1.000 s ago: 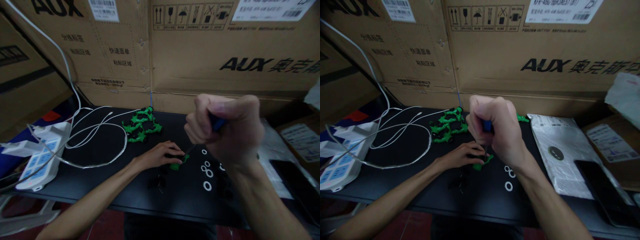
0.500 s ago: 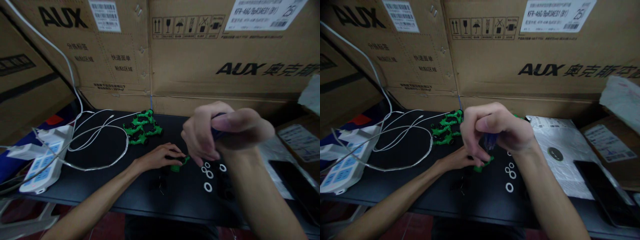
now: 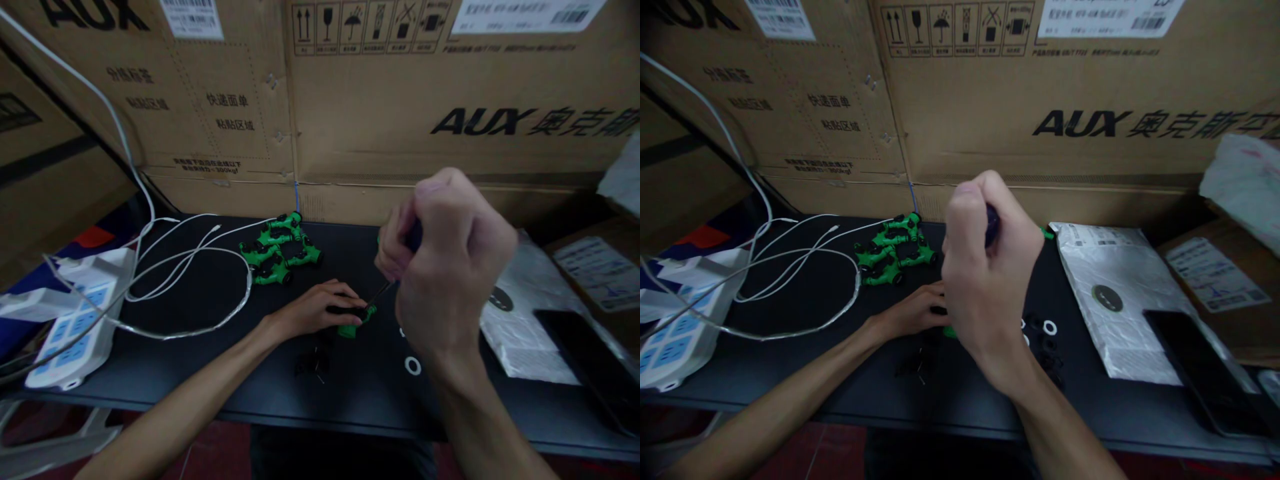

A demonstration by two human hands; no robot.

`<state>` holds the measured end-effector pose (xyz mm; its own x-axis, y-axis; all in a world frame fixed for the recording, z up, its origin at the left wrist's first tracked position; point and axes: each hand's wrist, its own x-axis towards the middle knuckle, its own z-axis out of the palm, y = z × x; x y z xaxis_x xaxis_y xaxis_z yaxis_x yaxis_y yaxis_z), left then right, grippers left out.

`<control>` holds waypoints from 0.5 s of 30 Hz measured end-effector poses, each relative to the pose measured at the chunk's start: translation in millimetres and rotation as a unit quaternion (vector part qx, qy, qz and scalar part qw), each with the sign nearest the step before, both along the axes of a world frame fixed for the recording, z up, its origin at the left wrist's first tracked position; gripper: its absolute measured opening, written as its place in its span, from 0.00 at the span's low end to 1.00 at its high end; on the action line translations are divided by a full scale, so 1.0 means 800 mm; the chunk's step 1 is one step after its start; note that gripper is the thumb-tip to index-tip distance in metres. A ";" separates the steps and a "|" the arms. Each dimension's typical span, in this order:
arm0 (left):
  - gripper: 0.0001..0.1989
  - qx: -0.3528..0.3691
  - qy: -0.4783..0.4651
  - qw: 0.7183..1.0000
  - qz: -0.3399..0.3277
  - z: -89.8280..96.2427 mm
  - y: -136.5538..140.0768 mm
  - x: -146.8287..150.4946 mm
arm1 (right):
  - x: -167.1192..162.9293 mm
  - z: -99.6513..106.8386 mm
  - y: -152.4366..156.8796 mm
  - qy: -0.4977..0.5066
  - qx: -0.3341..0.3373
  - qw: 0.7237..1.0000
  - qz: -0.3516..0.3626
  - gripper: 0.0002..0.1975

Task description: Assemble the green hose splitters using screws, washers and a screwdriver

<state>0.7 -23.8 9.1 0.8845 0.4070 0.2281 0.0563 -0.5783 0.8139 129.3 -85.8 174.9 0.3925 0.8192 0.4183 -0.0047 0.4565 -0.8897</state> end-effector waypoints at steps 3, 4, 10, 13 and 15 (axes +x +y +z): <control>0.17 -0.018 0.014 1.000 0.004 0.001 0.000 0.000 | 0.015 0.007 0.007 -0.007 -0.031 0.965 0.262 0.13; 0.18 -0.026 0.018 0.999 0.006 0.002 -0.001 0.000 | 0.024 0.010 0.010 -0.011 -0.054 0.929 0.366 0.12; 0.17 -0.029 0.020 0.999 0.000 0.006 -0.001 -0.001 | 0.041 0.015 0.022 0.008 -0.098 0.848 0.521 0.21; 0.18 -0.007 0.002 1.000 0.001 0.002 -0.001 0.000 | 0.020 0.005 0.017 0.014 -0.062 0.926 0.372 0.24; 0.16 -0.001 -0.004 1.000 -0.001 0.000 -0.001 0.000 | 0.005 -0.001 0.012 0.002 -0.041 0.972 0.230 0.23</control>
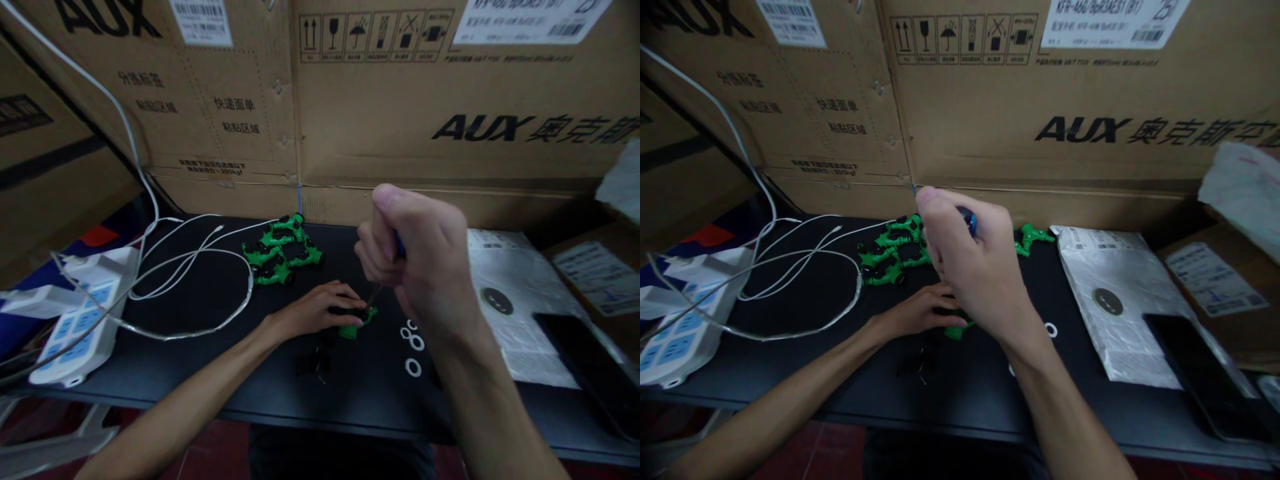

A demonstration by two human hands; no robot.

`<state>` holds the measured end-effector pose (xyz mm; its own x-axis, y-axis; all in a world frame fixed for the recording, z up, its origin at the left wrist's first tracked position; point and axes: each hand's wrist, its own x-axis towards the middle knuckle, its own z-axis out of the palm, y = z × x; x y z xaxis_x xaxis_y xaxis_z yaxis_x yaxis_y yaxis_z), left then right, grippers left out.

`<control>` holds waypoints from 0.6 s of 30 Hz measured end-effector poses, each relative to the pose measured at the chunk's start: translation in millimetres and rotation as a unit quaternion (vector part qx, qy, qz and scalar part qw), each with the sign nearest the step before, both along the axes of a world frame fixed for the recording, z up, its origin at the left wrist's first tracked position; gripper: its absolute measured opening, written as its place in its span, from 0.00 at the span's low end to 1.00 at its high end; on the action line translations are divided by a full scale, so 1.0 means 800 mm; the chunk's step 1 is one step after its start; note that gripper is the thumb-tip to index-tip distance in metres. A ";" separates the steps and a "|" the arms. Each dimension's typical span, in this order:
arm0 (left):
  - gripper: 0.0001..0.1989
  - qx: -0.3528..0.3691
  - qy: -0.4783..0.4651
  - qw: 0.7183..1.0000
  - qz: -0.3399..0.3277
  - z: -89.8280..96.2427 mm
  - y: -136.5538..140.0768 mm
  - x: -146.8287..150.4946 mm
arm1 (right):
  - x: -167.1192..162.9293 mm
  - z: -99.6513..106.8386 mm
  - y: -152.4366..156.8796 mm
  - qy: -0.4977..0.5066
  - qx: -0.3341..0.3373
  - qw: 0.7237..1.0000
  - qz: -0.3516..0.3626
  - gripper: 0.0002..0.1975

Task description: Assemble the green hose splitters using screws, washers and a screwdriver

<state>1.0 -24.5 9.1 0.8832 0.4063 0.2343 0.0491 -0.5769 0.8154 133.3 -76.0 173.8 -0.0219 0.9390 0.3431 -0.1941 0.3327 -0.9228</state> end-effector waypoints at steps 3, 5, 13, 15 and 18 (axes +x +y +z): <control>0.16 -0.008 -0.004 1.000 0.005 -0.001 -0.002 0.000 | -0.020 -0.005 -0.005 -0.011 0.033 0.972 -0.234 0.23; 0.17 -0.014 -0.002 1.000 0.009 0.001 -0.003 -0.001 | -0.029 -0.004 -0.006 -0.019 0.047 0.936 -0.349 0.24; 0.17 0.003 0.014 1.000 0.023 0.002 -0.004 -0.001 | -0.006 -0.001 -0.024 -0.183 0.051 0.965 -0.182 0.12; 0.17 0.017 0.008 1.000 0.018 -0.001 -0.003 -0.001 | 0.014 0.002 -0.035 -0.270 0.055 0.946 -0.171 0.12; 0.18 0.034 0.006 0.999 0.017 -0.001 -0.002 -0.002 | 0.048 0.012 -0.056 -0.352 0.084 0.909 -0.207 0.12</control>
<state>-0.4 -26.2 8.2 0.8724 0.4188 0.2520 0.0787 -0.6292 0.7732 171.6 -121.2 183.3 0.0515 0.8521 0.5209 0.5980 0.3914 -0.6994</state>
